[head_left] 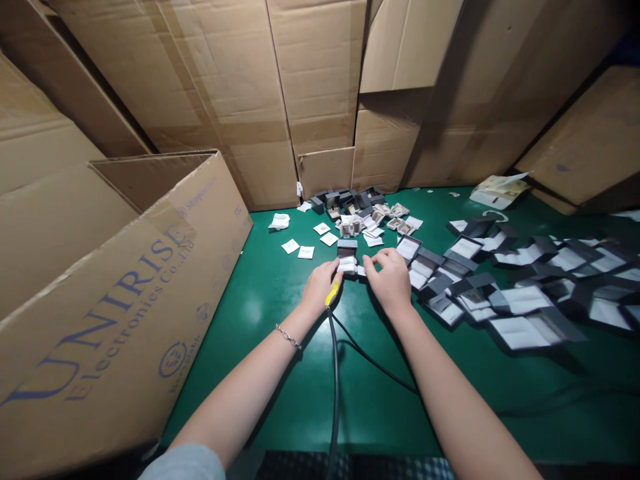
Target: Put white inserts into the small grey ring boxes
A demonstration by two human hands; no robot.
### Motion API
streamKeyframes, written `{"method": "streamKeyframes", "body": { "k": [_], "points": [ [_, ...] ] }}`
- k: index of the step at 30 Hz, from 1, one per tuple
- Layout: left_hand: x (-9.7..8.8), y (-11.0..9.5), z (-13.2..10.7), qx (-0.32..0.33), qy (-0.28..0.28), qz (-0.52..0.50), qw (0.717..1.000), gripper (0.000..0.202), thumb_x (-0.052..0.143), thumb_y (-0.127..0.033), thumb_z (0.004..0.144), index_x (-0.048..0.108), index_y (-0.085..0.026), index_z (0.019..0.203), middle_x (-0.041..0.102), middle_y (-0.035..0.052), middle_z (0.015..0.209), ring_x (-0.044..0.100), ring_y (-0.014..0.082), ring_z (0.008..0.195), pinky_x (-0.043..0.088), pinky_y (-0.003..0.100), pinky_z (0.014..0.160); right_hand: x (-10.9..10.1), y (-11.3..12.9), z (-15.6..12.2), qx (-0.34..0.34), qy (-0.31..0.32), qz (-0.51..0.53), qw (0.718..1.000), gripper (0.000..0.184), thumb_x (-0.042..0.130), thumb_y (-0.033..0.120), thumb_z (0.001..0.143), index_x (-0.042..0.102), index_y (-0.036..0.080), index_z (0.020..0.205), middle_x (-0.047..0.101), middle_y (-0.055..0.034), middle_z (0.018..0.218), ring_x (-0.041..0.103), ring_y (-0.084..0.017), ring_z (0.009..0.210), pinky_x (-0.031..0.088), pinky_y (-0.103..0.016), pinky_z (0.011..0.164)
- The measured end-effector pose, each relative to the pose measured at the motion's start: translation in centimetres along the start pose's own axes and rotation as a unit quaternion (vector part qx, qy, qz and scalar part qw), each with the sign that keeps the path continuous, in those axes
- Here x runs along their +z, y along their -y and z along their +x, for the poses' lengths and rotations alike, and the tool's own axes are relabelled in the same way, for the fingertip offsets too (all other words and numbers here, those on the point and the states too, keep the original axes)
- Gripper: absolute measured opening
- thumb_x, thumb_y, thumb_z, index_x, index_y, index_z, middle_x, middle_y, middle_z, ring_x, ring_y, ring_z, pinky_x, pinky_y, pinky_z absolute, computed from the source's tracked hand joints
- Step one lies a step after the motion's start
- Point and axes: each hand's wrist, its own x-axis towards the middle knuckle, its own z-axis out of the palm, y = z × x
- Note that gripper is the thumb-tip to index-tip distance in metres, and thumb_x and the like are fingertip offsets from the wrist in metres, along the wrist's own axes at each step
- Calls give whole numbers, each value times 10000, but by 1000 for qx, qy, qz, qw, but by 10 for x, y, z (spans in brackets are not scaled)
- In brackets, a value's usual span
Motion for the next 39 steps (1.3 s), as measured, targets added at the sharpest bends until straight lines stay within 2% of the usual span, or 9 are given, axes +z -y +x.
{"method": "streamKeyframes", "body": {
  "k": [5,7,14,20,25,33,39],
  "points": [
    [-3,-1,0,17,-1,-32,999,318,437,-243,875,591,-198,1150,616,55,1180,564,168,1084,446,311,950,3,8,-4,31,119,-3,992,268,508,358,812,712,206,727,618,-60,785,567,-169,723,421,-279,685],
    [-3,-1,0,15,2,-30,999,309,438,-249,878,608,-212,1133,619,45,1179,567,171,1088,445,321,957,5,10,-6,54,145,5,988,262,523,376,799,723,221,731,638,-55,782,580,-163,699,425,-273,666],
    [-4,-2,1,-26,15,-14,999,294,474,-245,866,631,-234,1115,615,27,1181,587,186,1075,451,334,957,13,6,-8,132,146,90,976,235,555,387,747,734,236,722,702,-40,793,627,-188,758,443,-285,702],
    [-7,-5,1,-60,25,-30,997,297,492,-249,860,626,-221,1124,605,39,1182,578,186,1095,446,321,966,18,5,-5,215,167,182,945,244,574,380,715,738,201,742,727,-48,785,652,-206,777,451,-280,692],
    [-6,-4,1,-50,18,-36,998,286,497,-234,857,636,-216,1106,606,46,1177,564,181,1116,428,315,991,16,5,-4,193,188,159,950,253,551,368,736,741,203,760,729,-51,811,653,-208,773,444,-278,689],
    [-8,-5,1,-60,10,-65,996,275,513,-226,846,646,-232,1086,624,30,1152,569,171,1108,441,302,969,16,9,-7,188,170,134,958,238,567,368,745,726,192,720,721,-42,746,638,-186,725,420,-263,660],
    [-7,-5,0,-75,-5,-94,993,259,509,-236,843,664,-237,1051,666,12,1088,612,162,1035,471,258,901,17,6,-5,98,187,112,971,206,537,312,792,712,210,753,720,-28,794,638,-172,735,430,-258,682]
  ]
}}
